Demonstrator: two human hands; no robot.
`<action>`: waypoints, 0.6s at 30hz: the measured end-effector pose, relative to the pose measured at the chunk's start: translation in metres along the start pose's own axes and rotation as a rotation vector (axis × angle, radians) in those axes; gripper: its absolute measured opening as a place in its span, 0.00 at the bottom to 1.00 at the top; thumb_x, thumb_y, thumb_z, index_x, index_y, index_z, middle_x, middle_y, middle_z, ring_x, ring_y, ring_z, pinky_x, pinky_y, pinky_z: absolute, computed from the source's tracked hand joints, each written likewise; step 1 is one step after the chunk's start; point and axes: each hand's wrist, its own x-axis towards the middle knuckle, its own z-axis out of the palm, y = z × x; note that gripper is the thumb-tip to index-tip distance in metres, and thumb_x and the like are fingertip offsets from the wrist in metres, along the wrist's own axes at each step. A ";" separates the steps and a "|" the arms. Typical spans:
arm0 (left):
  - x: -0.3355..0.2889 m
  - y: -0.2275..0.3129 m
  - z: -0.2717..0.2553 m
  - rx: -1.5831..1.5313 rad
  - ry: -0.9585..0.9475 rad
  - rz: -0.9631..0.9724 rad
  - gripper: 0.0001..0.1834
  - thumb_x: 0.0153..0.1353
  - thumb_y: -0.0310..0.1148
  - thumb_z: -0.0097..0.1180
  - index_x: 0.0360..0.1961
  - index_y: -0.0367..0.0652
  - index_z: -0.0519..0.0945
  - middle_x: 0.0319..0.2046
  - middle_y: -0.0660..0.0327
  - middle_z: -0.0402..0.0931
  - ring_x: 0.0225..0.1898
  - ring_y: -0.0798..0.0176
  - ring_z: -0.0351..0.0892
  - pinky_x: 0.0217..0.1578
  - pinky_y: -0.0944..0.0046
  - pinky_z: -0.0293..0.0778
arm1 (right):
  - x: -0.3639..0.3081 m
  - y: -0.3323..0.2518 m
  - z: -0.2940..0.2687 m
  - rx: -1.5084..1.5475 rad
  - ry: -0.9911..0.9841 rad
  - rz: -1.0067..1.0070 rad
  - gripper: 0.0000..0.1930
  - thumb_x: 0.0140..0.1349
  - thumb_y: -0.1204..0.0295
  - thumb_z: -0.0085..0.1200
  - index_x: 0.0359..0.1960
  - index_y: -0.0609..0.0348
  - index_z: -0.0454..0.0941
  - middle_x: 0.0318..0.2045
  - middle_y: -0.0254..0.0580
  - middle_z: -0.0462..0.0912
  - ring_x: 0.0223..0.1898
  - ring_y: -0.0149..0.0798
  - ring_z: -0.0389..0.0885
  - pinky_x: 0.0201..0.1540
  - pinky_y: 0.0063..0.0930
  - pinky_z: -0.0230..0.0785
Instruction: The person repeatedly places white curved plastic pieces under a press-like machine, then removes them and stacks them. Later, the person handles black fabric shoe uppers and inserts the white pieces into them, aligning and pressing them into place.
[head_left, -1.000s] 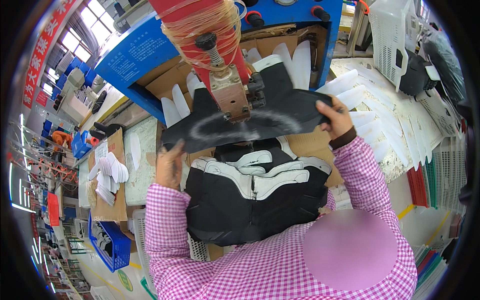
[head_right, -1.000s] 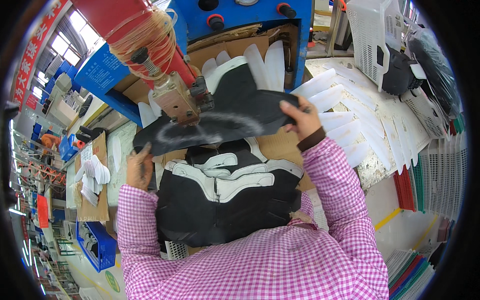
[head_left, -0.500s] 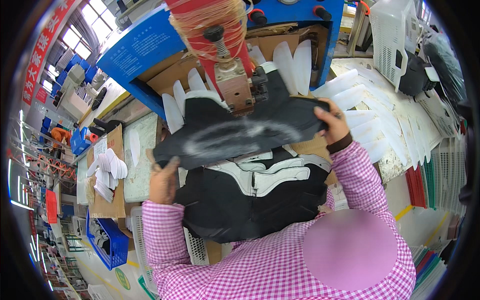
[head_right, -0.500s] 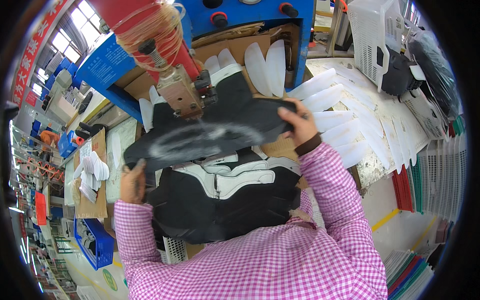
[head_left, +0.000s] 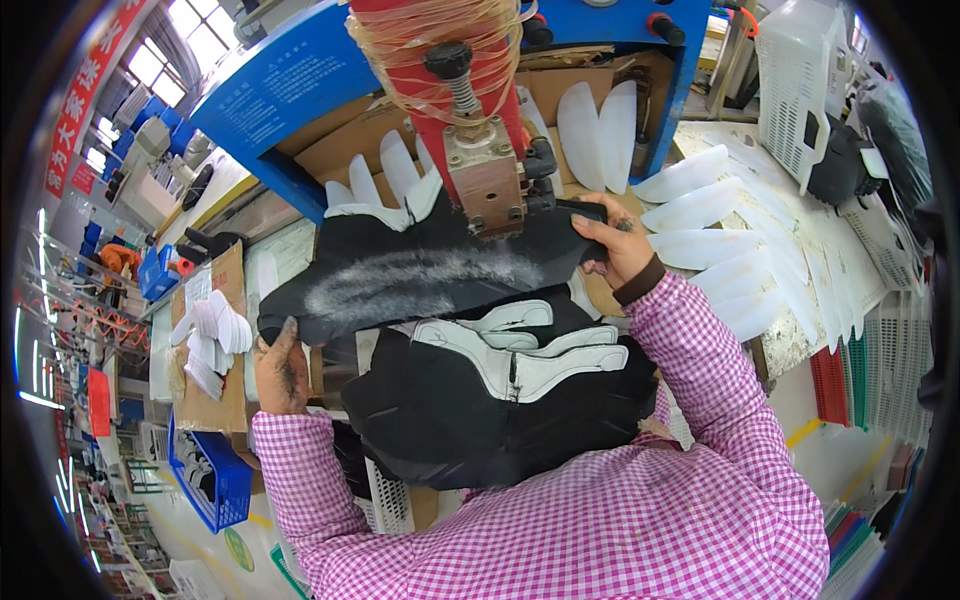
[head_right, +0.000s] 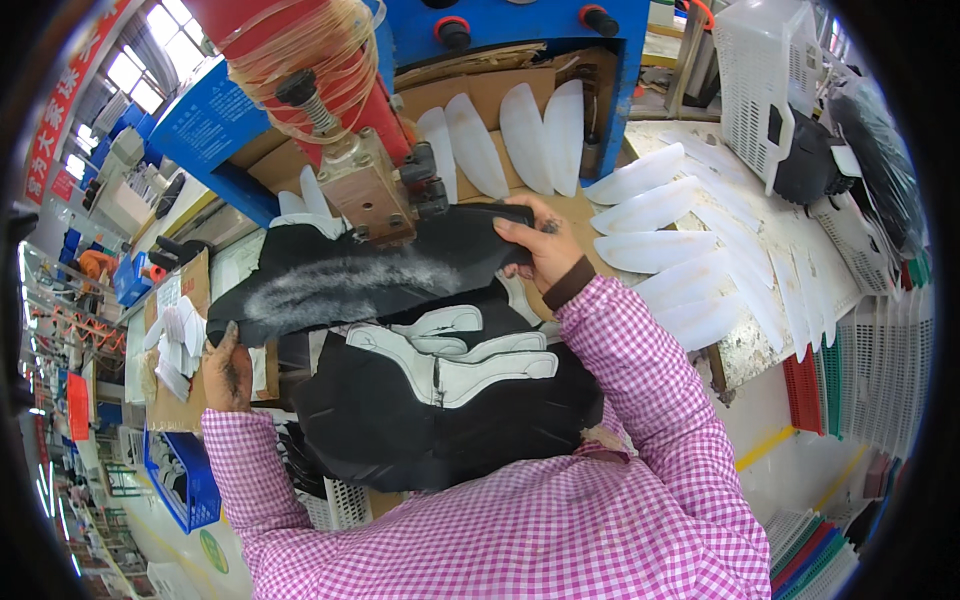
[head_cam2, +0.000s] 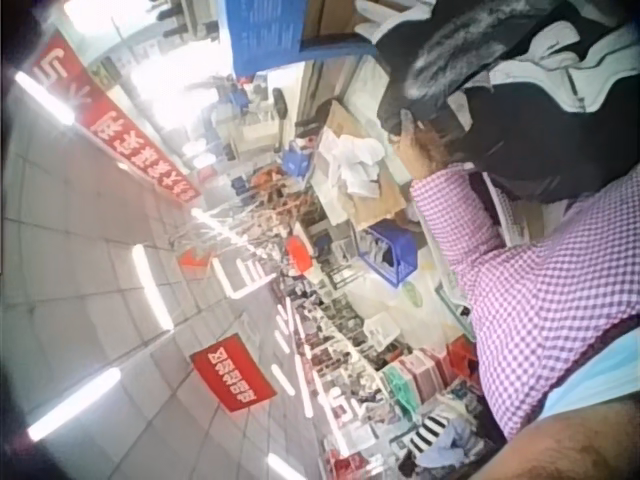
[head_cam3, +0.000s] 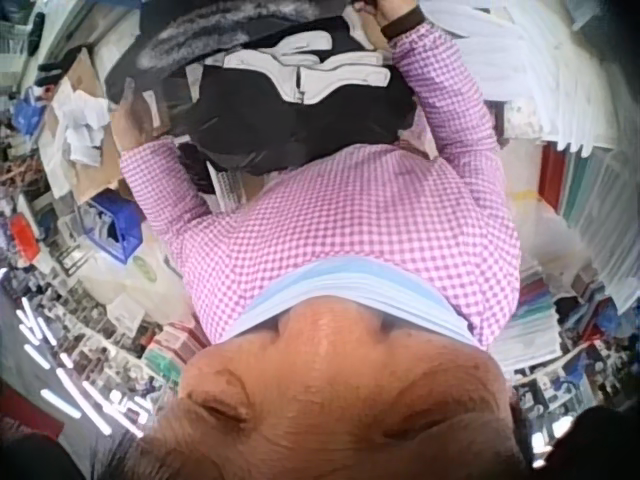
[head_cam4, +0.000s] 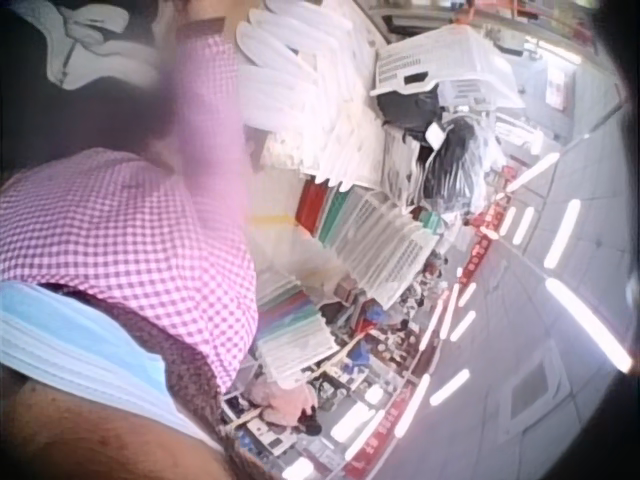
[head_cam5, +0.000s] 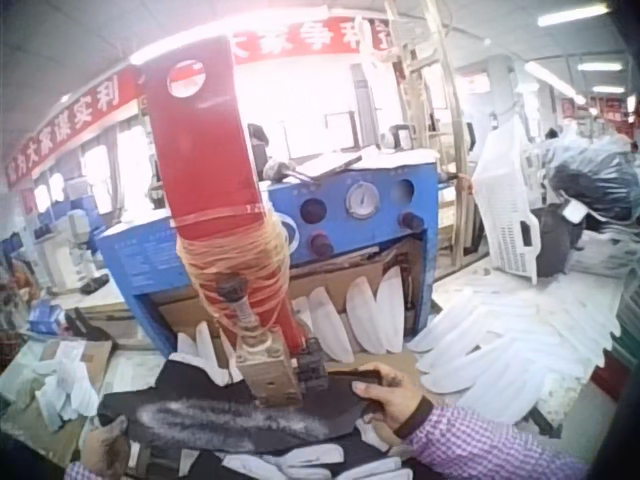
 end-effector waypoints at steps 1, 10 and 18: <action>0.001 0.001 0.000 0.004 0.042 0.054 0.18 0.56 0.19 0.57 0.47 0.32 0.68 0.45 0.50 0.74 0.44 0.57 0.78 0.48 0.61 0.76 | 0.006 0.000 0.007 0.018 0.012 -0.012 0.13 0.59 0.73 0.56 0.45 0.54 0.70 0.29 0.36 0.79 0.17 0.25 0.75 0.12 0.13 0.62; 0.029 -0.054 0.049 -0.058 -0.140 -0.088 0.20 0.55 0.18 0.57 0.49 0.28 0.68 0.44 0.52 0.76 0.45 0.61 0.77 0.51 0.65 0.72 | -0.041 -0.055 -0.051 -0.142 0.256 -0.189 0.13 0.61 0.73 0.52 0.47 0.57 0.69 0.30 0.36 0.80 0.18 0.23 0.76 0.13 0.08 0.59; 0.009 -0.019 0.018 0.019 0.081 -0.048 0.18 0.57 0.19 0.55 0.47 0.33 0.66 0.43 0.51 0.75 0.43 0.56 0.79 0.45 0.58 0.76 | -0.031 -0.023 -0.017 -0.042 0.066 -0.122 0.17 0.57 0.73 0.58 0.47 0.59 0.69 0.32 0.38 0.77 0.20 0.28 0.77 0.15 0.14 0.68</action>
